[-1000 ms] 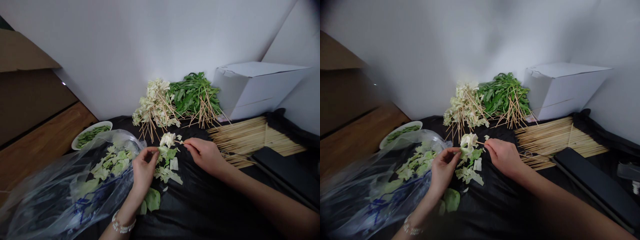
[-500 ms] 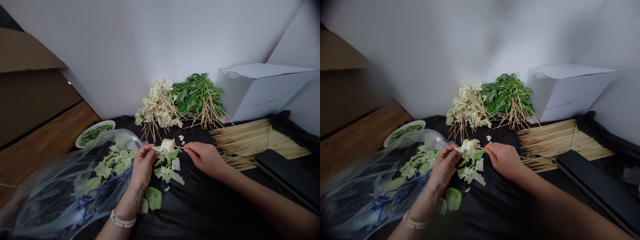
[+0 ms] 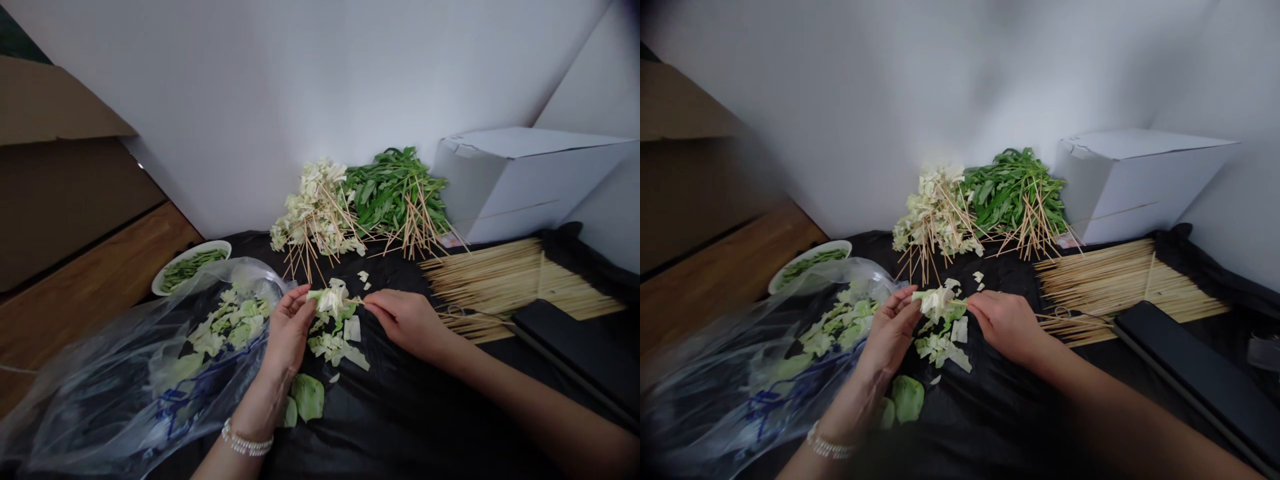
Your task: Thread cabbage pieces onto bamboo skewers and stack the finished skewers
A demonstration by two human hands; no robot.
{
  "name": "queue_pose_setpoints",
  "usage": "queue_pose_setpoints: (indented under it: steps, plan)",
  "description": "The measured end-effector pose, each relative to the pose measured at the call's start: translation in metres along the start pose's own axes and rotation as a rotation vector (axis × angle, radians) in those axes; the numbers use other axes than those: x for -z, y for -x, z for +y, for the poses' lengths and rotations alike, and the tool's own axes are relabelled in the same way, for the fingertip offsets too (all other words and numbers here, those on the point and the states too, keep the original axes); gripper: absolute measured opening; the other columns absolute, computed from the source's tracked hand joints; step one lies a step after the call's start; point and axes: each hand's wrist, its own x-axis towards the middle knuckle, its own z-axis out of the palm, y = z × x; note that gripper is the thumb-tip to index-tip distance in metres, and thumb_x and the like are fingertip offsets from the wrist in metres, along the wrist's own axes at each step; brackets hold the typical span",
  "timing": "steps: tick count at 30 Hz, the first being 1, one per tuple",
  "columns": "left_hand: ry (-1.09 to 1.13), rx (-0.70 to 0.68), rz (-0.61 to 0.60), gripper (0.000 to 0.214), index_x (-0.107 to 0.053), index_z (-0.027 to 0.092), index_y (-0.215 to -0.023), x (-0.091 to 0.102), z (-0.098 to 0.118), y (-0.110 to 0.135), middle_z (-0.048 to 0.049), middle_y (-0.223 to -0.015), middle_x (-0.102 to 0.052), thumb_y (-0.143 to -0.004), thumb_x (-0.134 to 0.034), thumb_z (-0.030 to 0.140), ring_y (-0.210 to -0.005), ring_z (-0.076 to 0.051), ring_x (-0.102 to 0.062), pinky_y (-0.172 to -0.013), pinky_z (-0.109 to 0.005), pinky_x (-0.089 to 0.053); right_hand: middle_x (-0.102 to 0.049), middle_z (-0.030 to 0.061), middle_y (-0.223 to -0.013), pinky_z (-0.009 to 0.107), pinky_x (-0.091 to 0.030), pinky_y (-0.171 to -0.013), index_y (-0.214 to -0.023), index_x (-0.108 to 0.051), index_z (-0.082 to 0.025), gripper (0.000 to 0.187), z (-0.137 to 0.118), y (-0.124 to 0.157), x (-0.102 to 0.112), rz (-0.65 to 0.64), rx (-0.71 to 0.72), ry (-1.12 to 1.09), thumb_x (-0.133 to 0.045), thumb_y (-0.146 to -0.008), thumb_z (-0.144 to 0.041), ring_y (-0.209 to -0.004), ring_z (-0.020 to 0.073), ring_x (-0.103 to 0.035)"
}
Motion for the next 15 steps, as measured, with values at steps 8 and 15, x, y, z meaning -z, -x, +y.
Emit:
queue_pose_setpoints:
  steps: [8,15]
  plan:
    - [-0.109,-0.151,0.077,0.032,-0.063,0.016,-0.086,0.0068,-0.0038,-0.0029,-0.0004,-0.083,-0.072,-0.063,-0.083,0.028,-0.071,-0.009,-0.064,-0.069,-0.021,-0.051,-0.073,0.0045,-0.092,0.028,-0.05,-0.075,-0.097,-0.069,-0.02,0.022,-0.0052,-0.0041,0.0036,-0.005,0.022,-0.238,-0.047,-0.092,-0.019,-0.082,0.0156,-0.067]
    - [-0.231,-0.262,0.049,0.031,-0.065,0.017,-0.097,0.0054,-0.0052,0.0007,-0.0034,-0.087,-0.075,-0.072,-0.078,0.03,-0.08,-0.013,-0.069,-0.076,-0.023,-0.053,-0.07,0.0011,-0.077,0.026,-0.049,-0.067,-0.101,-0.071,-0.022,0.028,-0.0021,-0.004,-0.0009,-0.052,-0.05,-0.298,-0.044,-0.093,-0.022,-0.067,0.0131,-0.062]
